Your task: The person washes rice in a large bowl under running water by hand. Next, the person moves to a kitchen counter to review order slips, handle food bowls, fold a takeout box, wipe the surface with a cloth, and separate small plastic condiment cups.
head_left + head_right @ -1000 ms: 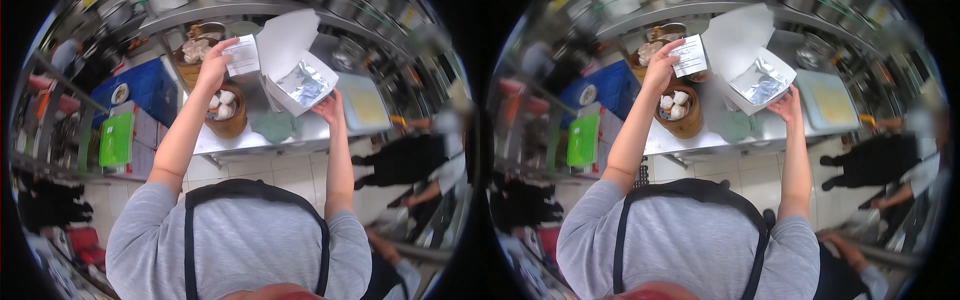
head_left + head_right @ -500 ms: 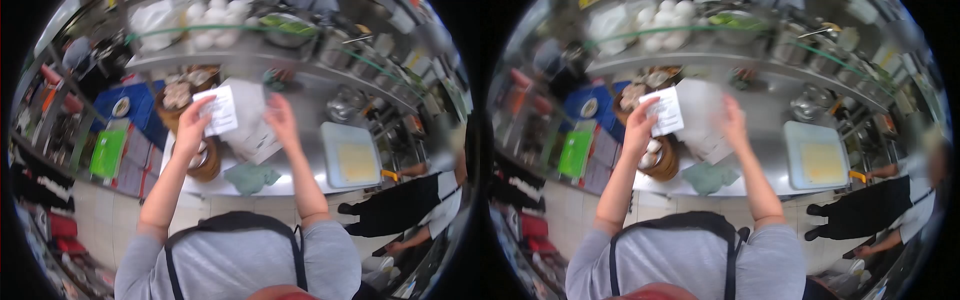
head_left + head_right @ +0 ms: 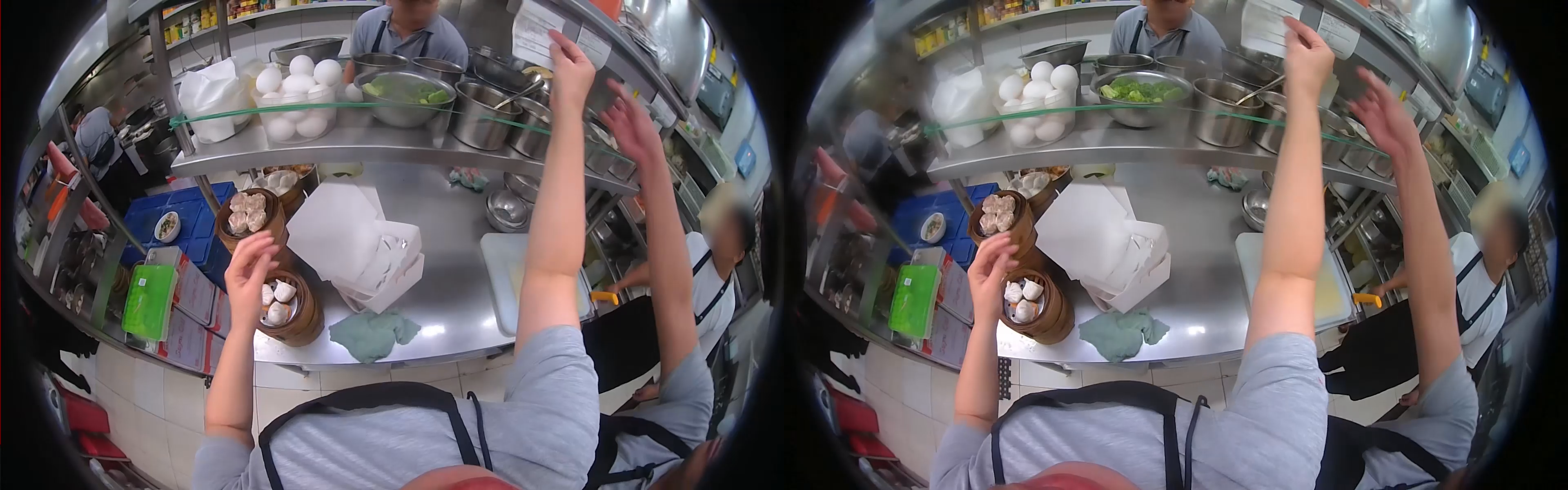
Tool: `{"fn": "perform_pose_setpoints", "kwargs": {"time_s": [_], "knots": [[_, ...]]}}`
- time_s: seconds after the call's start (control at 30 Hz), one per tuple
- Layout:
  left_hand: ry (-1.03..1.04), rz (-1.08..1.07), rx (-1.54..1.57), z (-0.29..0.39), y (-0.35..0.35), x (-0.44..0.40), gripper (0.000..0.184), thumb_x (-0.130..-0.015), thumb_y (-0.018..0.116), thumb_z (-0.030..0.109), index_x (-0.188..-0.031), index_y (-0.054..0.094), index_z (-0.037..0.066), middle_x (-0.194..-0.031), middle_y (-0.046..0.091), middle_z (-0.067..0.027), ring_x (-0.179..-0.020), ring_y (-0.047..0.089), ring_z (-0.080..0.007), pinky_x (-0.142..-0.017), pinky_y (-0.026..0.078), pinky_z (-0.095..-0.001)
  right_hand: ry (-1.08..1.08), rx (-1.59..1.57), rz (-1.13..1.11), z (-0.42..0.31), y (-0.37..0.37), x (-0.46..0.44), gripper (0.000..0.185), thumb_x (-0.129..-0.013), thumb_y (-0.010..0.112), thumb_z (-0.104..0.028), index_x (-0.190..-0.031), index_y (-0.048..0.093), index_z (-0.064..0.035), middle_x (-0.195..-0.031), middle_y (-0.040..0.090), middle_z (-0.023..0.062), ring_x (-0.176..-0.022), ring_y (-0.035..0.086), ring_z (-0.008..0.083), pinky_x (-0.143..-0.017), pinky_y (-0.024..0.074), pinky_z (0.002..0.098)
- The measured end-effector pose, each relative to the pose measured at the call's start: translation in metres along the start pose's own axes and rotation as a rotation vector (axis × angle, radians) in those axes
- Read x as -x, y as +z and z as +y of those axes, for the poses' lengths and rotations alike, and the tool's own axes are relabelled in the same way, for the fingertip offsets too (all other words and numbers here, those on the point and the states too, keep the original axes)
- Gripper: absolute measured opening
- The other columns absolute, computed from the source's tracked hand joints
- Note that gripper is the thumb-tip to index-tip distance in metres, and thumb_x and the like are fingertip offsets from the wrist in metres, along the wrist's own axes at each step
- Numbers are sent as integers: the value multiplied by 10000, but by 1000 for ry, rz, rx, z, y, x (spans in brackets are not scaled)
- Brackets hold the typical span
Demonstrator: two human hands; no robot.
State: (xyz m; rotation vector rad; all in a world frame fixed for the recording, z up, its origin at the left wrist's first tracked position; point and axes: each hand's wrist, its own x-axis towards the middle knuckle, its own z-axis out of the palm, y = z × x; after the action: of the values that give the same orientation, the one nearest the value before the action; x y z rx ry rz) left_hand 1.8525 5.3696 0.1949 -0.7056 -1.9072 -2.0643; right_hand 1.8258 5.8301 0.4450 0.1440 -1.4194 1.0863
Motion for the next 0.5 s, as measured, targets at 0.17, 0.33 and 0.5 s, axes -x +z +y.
{"fn": "perform_pose_setpoints", "kwargs": {"time_s": [0.17,0.33,0.5], "knots": [[-147,96,8,-28,-54,42,201,-818,524,31,-1013,569,2,-1126,505,-87,-902,571,-164,-698,483,-245,-47,-71,19,-9,-3,-31,235,-754,571,34,-981,628,23,-971,624,95,-881,558,127,-804,408,205],[-326,320,-49,-40,-93,98,199,-810,536,45,-1003,570,6,-1103,528,-93,-878,578,-165,-664,493,-250,-286,1,141,5,21,-45,169,-719,645,-56,-884,669,-31,-837,640,51,-776,570,110,-723,438,227],[-403,490,-74,-24,-142,157,203,-814,539,90,-1001,572,18,-1085,546,-69,-888,576,-164,-692,480,-262,-701,163,469,-37,15,-13,275,-622,719,-176,-844,629,-41,-812,623,115,-797,584,257,-759,432,354]]}}
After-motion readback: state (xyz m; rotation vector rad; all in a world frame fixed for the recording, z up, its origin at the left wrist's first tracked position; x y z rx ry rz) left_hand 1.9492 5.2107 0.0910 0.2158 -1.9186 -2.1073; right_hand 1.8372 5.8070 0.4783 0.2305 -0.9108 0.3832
